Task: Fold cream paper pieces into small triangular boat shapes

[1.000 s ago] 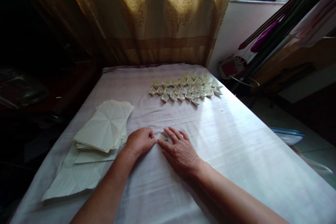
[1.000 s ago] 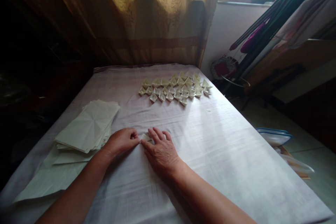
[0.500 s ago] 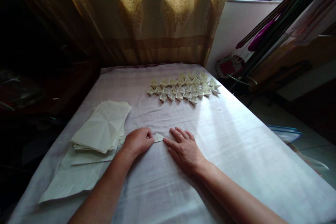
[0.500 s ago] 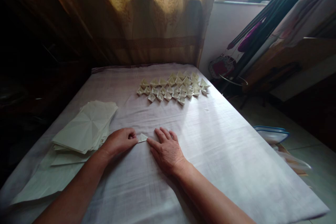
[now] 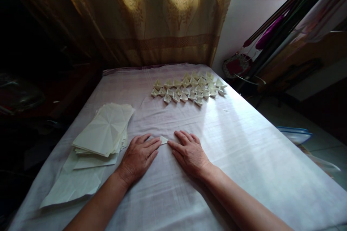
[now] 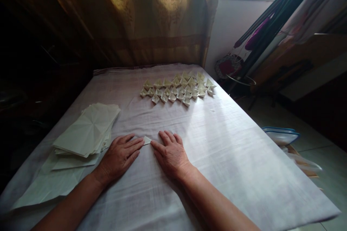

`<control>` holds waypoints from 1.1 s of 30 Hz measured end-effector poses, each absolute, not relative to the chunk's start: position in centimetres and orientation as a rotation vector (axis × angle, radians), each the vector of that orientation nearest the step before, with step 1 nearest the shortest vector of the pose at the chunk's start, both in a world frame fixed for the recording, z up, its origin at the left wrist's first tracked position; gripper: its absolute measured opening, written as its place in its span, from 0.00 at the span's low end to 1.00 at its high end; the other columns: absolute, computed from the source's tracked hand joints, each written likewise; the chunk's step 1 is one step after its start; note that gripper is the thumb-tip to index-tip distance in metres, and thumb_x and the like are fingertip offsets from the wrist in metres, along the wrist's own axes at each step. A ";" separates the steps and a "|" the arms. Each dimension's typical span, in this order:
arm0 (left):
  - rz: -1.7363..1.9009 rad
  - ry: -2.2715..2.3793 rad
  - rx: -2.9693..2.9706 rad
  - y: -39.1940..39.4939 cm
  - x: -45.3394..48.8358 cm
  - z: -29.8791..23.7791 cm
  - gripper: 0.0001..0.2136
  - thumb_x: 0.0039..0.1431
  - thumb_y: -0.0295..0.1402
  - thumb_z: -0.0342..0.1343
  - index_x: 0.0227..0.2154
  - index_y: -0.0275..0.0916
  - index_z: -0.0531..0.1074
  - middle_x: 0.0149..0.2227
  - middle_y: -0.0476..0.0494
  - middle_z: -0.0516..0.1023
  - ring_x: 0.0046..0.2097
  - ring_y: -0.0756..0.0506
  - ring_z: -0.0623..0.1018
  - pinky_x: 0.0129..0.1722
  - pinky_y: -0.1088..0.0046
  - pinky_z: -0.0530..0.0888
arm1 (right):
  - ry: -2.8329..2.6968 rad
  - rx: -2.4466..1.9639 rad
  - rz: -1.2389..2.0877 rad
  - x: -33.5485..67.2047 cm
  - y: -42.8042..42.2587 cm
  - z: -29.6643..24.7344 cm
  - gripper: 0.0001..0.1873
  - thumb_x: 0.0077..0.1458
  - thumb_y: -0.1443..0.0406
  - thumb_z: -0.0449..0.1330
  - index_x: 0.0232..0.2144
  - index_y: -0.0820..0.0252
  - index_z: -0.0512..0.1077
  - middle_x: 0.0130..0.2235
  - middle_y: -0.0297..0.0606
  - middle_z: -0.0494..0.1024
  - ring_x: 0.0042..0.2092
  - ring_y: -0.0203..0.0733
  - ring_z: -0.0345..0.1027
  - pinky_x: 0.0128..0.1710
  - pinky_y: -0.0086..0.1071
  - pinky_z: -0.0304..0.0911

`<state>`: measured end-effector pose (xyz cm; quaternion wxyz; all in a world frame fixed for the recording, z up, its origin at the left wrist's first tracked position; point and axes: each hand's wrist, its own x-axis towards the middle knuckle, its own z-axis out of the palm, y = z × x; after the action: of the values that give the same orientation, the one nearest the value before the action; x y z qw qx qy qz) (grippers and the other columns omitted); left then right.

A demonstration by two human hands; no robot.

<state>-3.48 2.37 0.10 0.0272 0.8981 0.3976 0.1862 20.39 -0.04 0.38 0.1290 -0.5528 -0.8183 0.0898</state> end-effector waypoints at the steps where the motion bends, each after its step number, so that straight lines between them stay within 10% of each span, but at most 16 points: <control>1: 0.554 1.234 2.776 2.3 -3.6 0.2 0.16 0.67 0.35 0.52 0.56 0.47 0.72 0.55 0.48 0.78 0.59 0.39 0.70 0.56 0.54 0.64 | -2.377 -1.603 0.260 20.4 0.0 0.3 0.20 0.64 0.59 0.58 0.57 0.43 0.72 0.64 0.48 0.65 0.64 0.58 0.57 0.60 0.55 0.51; 33: 0.588 1.402 2.862 2.5 -1.0 1.0 0.13 0.65 0.34 0.52 0.49 0.40 0.75 0.49 0.41 0.80 0.51 0.39 0.76 0.58 0.54 0.65 | -2.327 -1.592 0.262 20.3 -0.1 -0.1 0.19 0.63 0.60 0.58 0.56 0.43 0.73 0.64 0.47 0.66 0.64 0.56 0.58 0.61 0.54 0.50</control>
<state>-1.04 2.52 0.99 -0.0497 0.8821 0.4320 0.1812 20.33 -0.13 -0.06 0.1542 -0.5556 -0.8119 0.0915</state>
